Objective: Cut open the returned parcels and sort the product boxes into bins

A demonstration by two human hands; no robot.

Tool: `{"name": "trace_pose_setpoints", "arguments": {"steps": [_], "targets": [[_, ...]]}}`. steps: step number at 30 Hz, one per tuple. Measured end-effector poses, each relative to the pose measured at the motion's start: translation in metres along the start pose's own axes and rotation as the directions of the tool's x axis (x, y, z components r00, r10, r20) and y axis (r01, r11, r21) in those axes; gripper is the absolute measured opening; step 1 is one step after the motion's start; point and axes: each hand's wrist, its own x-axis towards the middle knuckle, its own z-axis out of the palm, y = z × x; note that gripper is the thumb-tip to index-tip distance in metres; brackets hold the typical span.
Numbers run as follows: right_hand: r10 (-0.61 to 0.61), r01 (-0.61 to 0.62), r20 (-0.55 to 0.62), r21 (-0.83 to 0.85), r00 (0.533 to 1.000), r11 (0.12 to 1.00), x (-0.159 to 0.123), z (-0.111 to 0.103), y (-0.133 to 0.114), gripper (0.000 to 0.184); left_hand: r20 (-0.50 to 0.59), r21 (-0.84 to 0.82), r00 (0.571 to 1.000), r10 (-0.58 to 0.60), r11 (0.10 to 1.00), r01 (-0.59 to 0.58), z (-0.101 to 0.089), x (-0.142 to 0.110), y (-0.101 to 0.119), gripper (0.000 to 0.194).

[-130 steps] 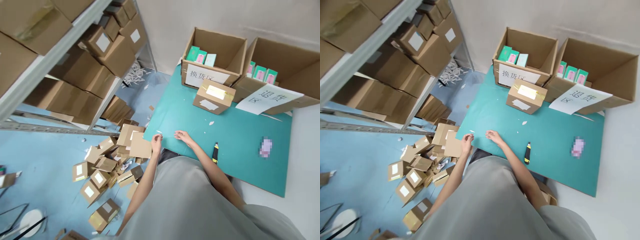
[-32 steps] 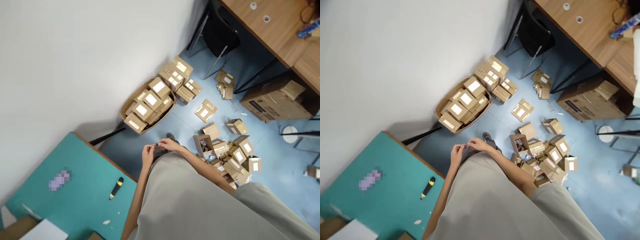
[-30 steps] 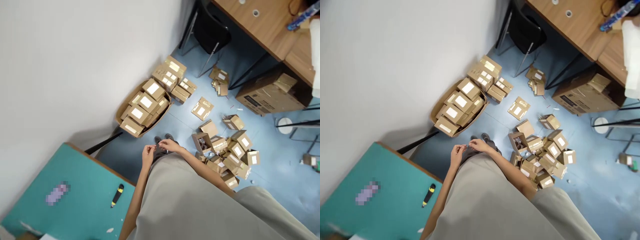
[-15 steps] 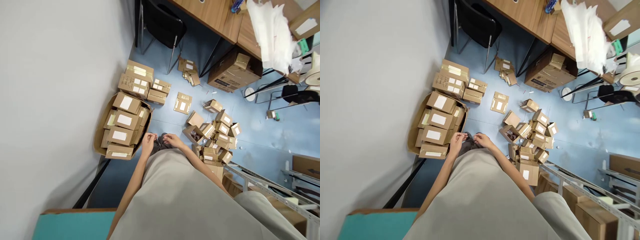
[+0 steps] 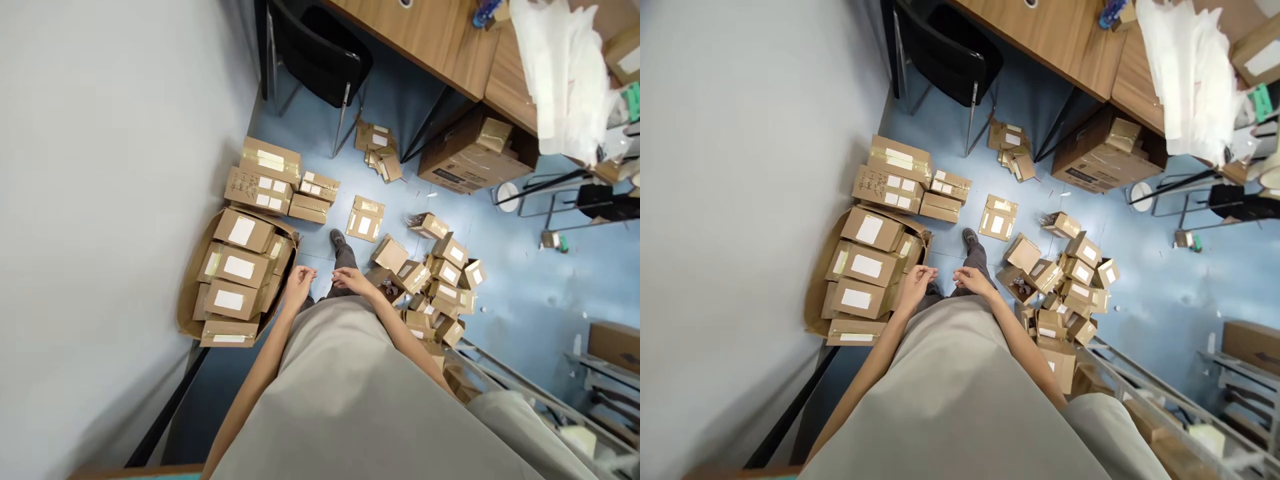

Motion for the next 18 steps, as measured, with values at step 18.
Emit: {"name": "trace_pose_setpoints", "arguments": {"steps": [18], "targets": [[0.078,-0.053,0.105,-0.225,0.991,0.973,0.187,-0.118,-0.164,0.016,-0.241,-0.227,0.956,-0.164,0.968,0.109,0.144,0.129,0.06,0.014]]}}
